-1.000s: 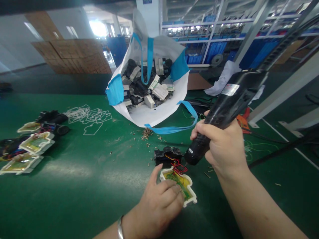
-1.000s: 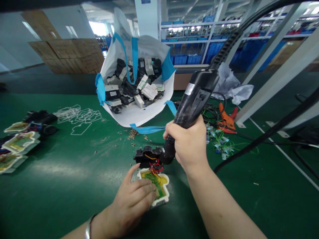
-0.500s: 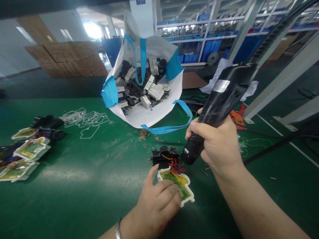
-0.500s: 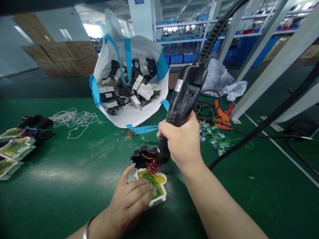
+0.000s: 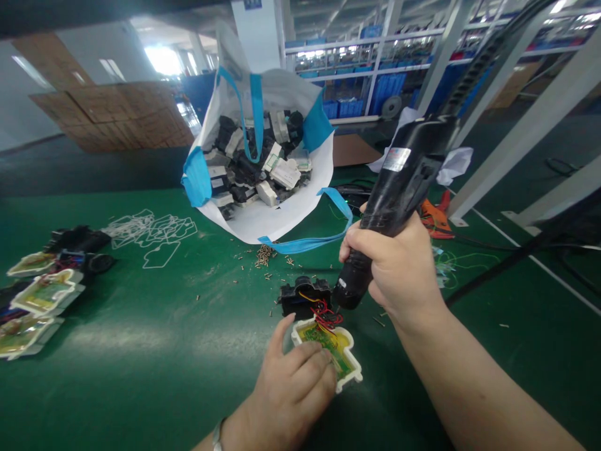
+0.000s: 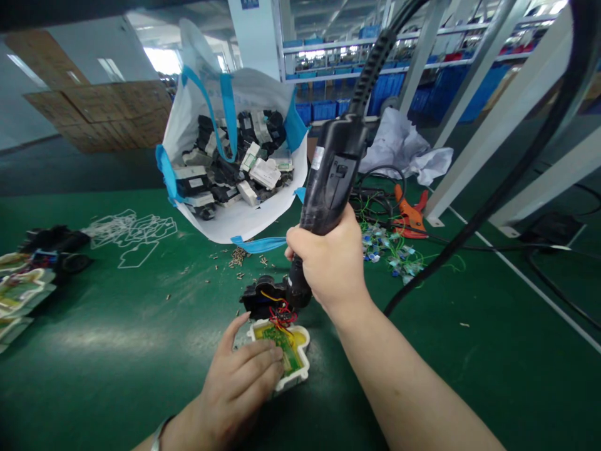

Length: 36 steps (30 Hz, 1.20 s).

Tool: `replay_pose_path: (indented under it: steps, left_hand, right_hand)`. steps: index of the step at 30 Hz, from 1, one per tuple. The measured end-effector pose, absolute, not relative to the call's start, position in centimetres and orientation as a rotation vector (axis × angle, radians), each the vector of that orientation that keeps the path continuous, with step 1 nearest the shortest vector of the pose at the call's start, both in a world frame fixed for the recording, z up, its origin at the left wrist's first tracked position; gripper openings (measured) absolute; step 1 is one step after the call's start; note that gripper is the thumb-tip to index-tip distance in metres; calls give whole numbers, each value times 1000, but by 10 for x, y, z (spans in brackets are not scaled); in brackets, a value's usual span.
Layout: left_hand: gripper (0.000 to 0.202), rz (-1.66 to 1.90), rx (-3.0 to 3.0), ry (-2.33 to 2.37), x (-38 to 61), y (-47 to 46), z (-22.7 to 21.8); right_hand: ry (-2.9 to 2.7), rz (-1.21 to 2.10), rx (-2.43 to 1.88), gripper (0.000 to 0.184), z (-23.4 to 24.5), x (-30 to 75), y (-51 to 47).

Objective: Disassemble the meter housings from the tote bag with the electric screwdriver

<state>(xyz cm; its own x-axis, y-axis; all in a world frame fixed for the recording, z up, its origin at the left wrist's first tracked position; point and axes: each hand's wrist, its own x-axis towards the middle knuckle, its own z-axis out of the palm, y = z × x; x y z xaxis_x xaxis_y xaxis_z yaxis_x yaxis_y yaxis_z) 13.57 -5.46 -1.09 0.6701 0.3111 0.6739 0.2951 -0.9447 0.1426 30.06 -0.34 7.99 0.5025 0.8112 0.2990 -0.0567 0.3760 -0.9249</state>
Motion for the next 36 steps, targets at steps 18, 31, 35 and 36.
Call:
replay_pose_path:
  steps: [18,31,35,36]
  left_hand:
    - [23,1171,2823,469,134,-55,-14]
    - [21,1126,2825,460,134,-56,-13]
    - [20,1126,2827,459,133,-56,-13]
    - [20,1132,2829,459,134,-56,-13]
  right_hand:
    - [-909,662,-1022,23,79,302,-3]
    - [-914,676,-1039,25,80,302,-3]
    - [-889,701,-1027,26,80,301,-3]
    - [-886,700,-1028,27,80,301,-3]
